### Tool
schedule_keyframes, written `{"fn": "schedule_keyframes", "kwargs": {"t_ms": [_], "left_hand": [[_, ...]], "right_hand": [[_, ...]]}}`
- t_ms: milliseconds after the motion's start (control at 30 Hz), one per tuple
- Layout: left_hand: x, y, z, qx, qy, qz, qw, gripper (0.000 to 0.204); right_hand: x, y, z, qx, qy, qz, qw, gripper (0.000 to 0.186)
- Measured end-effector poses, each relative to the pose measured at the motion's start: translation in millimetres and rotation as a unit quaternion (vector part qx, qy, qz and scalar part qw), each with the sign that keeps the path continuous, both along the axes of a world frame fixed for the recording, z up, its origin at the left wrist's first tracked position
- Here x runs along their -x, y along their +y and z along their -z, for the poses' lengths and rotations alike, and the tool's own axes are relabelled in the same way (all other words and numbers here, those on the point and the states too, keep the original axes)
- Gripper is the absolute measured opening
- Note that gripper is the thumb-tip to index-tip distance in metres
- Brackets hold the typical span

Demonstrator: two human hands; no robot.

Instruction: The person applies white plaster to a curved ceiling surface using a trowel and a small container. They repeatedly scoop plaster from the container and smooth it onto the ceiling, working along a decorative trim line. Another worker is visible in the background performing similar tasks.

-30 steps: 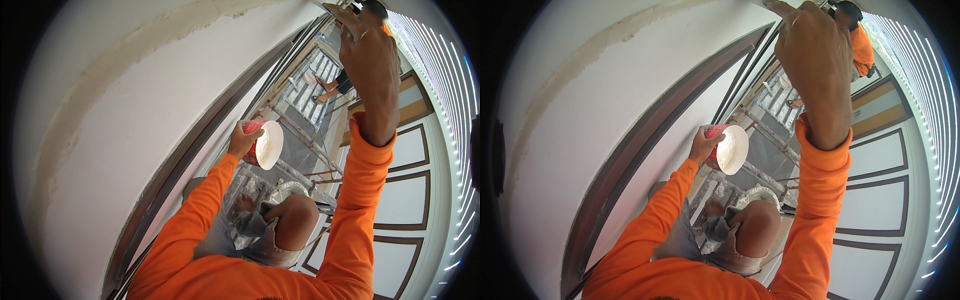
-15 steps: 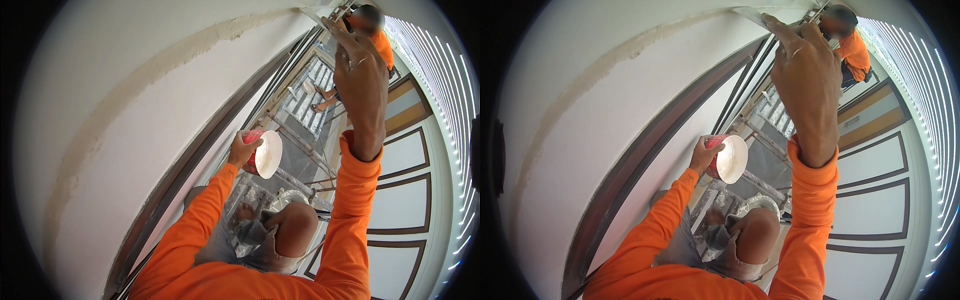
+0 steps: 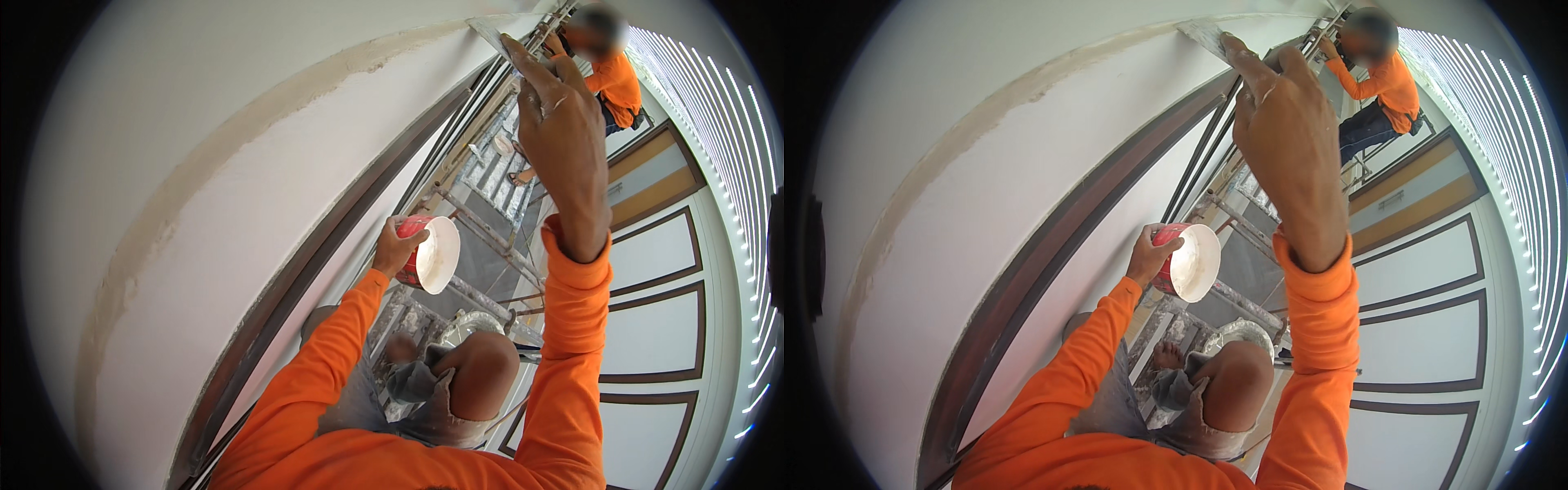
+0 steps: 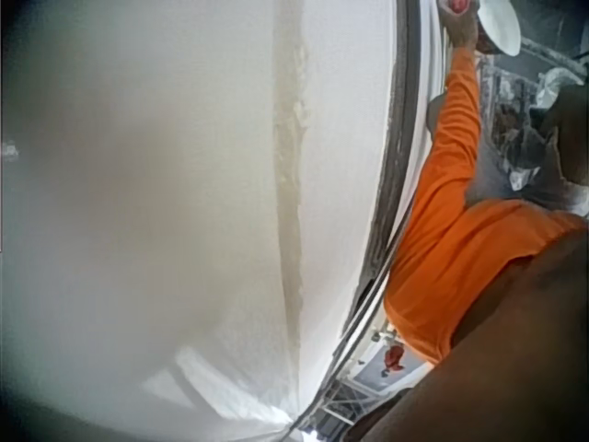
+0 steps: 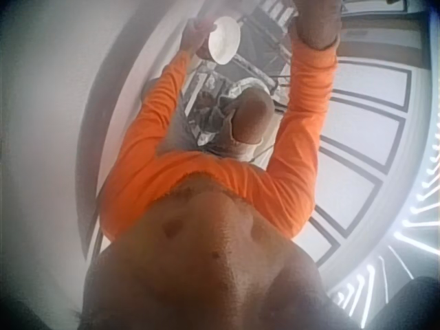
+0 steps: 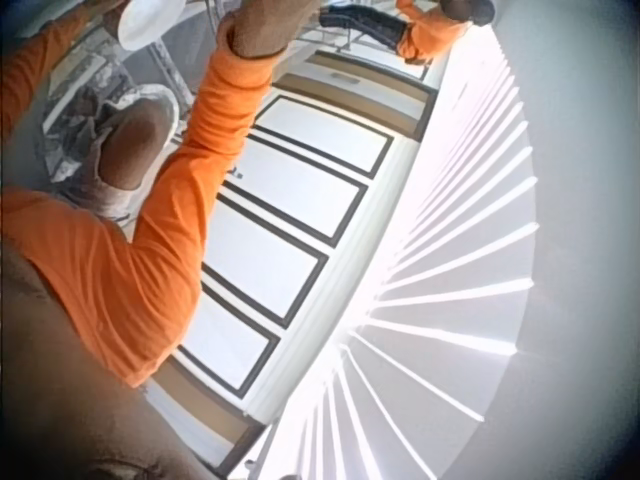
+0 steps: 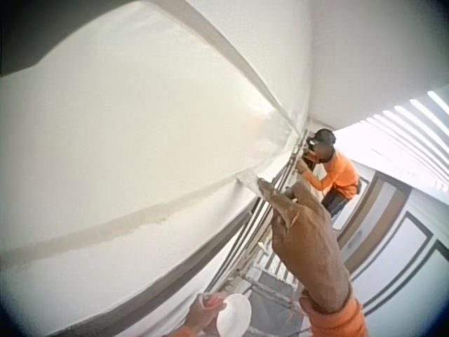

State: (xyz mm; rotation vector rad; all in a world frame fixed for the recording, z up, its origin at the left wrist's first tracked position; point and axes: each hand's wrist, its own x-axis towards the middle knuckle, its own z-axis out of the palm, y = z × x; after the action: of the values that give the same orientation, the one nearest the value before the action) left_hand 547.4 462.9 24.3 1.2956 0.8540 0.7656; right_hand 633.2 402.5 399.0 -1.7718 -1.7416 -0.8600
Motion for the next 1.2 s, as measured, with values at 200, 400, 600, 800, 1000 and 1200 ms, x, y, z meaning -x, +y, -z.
{"fn": "schedule_keyframes", "kwargs": {"t_ms": [200,400,600,800,1000,1200], "left_hand": [[1.8,-0.1,0.6,0.005,0.000,0.002,1.000,0.073],[-0.4,0.8,2.5,0.001,-0.006,0.002,1.000,0.073],[-0.4,-0.5,0.1,0.011,-0.023,-0.004,1.000,0.078],[-0.3,-0.6,-1.3,0.014,-0.016,0.013,1.000,0.074],[-2.8,-2.6,-4.1,0.012,-0.011,0.009,1.000,0.076],[-1.0,0.5,5.8,0.001,-0.004,0.004,1.000,0.080]], "right_hand": [[-0.9,-18.6,-30.8,0.048,-0.046,0.060,0.996,0.042],[-7.4,-6.9,-33.5,0.020,-0.116,0.052,0.992,0.044],[-16.2,7.4,-32.1,0.025,-0.130,0.065,0.989,0.042],[-22.0,10.4,-17.9,-0.015,-0.141,0.010,0.990,0.042],[-20.9,11.7,-23.2,-0.009,-0.177,0.026,0.984,0.045],[-17.1,-1.0,-61.4,0.080,-0.198,0.071,0.974,0.042]]}}
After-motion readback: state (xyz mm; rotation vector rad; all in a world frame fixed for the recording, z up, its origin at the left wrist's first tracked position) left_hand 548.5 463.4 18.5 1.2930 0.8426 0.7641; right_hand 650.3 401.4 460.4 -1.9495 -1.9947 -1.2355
